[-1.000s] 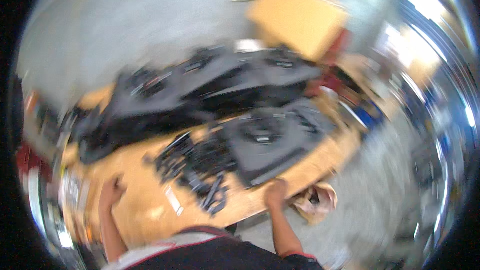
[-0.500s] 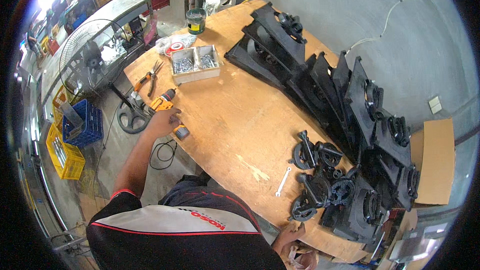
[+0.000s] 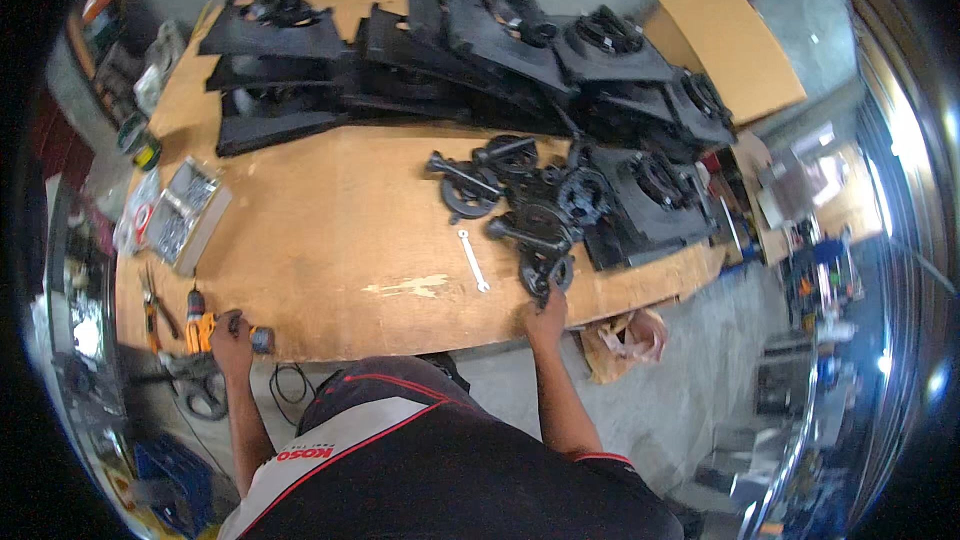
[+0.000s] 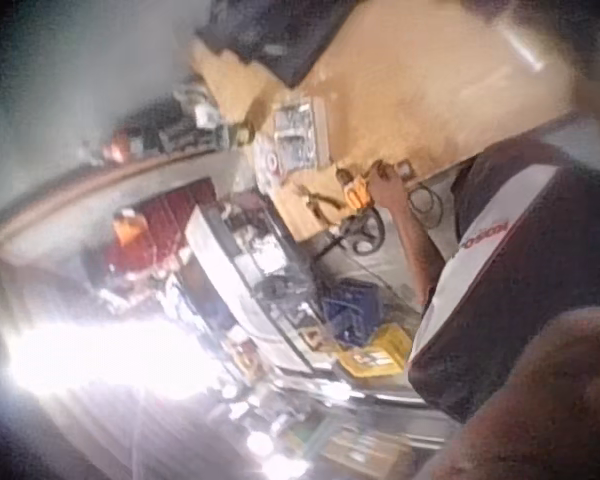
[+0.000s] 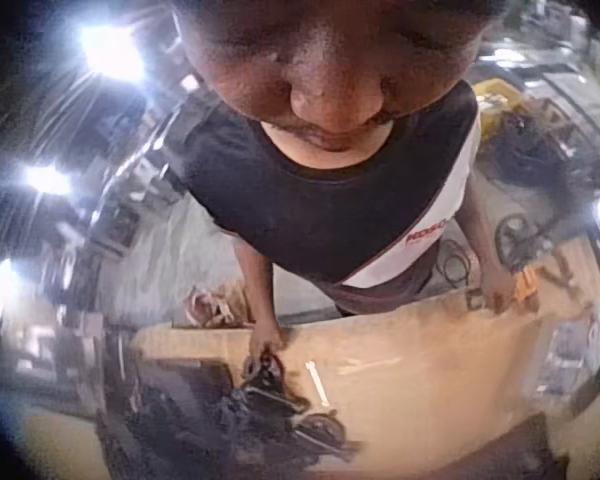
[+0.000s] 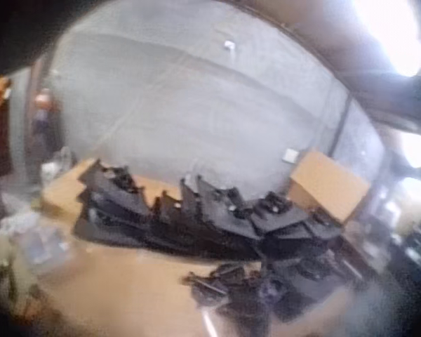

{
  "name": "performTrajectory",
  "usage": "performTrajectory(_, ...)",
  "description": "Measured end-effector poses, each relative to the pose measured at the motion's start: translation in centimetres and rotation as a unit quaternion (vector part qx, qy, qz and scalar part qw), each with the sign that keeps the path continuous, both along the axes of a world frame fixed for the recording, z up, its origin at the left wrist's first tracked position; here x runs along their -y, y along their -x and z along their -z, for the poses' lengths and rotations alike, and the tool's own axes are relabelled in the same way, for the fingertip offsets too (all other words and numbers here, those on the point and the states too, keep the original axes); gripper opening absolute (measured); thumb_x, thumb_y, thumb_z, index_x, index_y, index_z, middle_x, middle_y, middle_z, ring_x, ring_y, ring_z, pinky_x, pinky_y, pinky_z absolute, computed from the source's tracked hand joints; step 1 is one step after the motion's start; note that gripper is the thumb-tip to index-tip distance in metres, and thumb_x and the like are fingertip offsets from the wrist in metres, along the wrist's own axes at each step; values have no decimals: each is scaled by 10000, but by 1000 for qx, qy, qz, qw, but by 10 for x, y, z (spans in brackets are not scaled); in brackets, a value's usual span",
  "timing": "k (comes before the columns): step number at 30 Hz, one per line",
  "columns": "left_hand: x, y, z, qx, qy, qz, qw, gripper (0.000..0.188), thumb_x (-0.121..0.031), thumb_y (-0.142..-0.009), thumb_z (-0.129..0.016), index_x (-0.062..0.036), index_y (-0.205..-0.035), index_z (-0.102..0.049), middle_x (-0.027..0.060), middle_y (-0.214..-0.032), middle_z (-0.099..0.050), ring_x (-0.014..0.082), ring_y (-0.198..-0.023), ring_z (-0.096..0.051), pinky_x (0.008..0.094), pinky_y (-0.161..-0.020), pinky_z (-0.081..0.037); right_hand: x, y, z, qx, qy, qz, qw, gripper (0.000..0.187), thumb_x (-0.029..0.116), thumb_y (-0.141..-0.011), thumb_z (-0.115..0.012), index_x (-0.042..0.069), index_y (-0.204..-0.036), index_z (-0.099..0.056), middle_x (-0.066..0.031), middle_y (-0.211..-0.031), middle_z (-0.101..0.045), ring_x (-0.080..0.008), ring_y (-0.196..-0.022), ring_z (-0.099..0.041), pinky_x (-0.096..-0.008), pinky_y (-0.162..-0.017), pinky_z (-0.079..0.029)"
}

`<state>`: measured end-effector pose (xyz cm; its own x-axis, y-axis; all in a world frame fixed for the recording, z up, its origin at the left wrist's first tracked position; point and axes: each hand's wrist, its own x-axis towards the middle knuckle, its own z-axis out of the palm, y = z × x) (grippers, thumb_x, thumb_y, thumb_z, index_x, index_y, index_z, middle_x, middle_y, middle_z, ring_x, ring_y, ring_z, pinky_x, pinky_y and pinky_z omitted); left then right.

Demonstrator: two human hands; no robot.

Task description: The person assembles a gas stove burner unit on a wooden workbench. They place the burner grate and base onto the stove body, then use a cordless drill to fasten screws. The person also uses a wrench to tighten components and handles various stove parts and fasteners during the process.

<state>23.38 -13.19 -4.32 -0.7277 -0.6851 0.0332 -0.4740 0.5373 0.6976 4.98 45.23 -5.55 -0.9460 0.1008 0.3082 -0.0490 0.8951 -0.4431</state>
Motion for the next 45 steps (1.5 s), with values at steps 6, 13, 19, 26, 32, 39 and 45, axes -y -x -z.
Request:
performTrajectory(6,-21,55,-23,16,-1,90,996,226,-101,-871,-646,7,-1064,-691,173,-901,-709,302,-820,-679,404,-767,-523,7,-9,0,16,35,52,998,664,121,-783,-635,11,-1414,-462,-282,-1344,-523,-447,-1245,-497,-475,-1083,-400)
performTrajectory(13,-107,142,-25,9,-60,312,948,233,-101,-852,-678,-21,-1071,-690,119,-703,-632,215,-612,-584,359,-626,-493,-4,-62,7,5,67,165,984,654,187,-798,-676,32,-1398,-468,-290,-1416,-450,-447,-1318,-432,-490,-1110,-375)
performTrajectory(19,-225,188,-18,57,-53,471,879,251,-110,-820,-683,-33,-1059,-693,187,-996,-681,334,-908,-665,403,-832,-528,-83,-172,55,204,223,330,894,485,200,-811,-665,19,-1257,-610,-227,-1124,-681,-374,-1070,-650,-438,-961,-505)
performTrajectory(26,-317,186,33,-90,145,448,877,389,-237,-828,-707,-57,-1168,-649,211,-1305,-565,398,-1242,-495,518,-1070,-353,-166,-215,125,354,166,278,877,435,258,-815,-658,35,-1187,-666,-228,-1130,-696,-392,-1034,-673,-426,-943,-521)
performTrajectory(32,-320,194,41,-79,230,376,894,439,-346,-883,-673,-62,-1215,-633,201,-1331,-567,364,-1264,-508,538,-1079,-358,-168,-113,98,412,192,-38,890,438,247,-837,-705,22,-1209,-649,-190,-1020,-719,-302,-932,-698,-380,-860,-539)
performTrajectory(39,-373,134,16,-150,136,41,979,396,-267,-887,-642,-94,-1241,-608,138,-1365,-544,328,-1255,-509,493,-1041,-406,-88,-16,4,434,34,-465,771,434,173,-877,-711,-12,-1258,-619,-178,-1117,-703,-265,-1000,-680,-355,-913,-517)
performTrajectory(45,-412,-39,64,-180,-40,-164,969,301,-232,-896,-635,-103,-1168,-621,152,-1162,-614,384,-1046,-618,459,-887,-519,-22,-6,-19,396,49,-549,734,301,85,-913,-641,-45,-1184,-634,-165,-1080,-705,-249,-998,-662,-353,-940,-499)
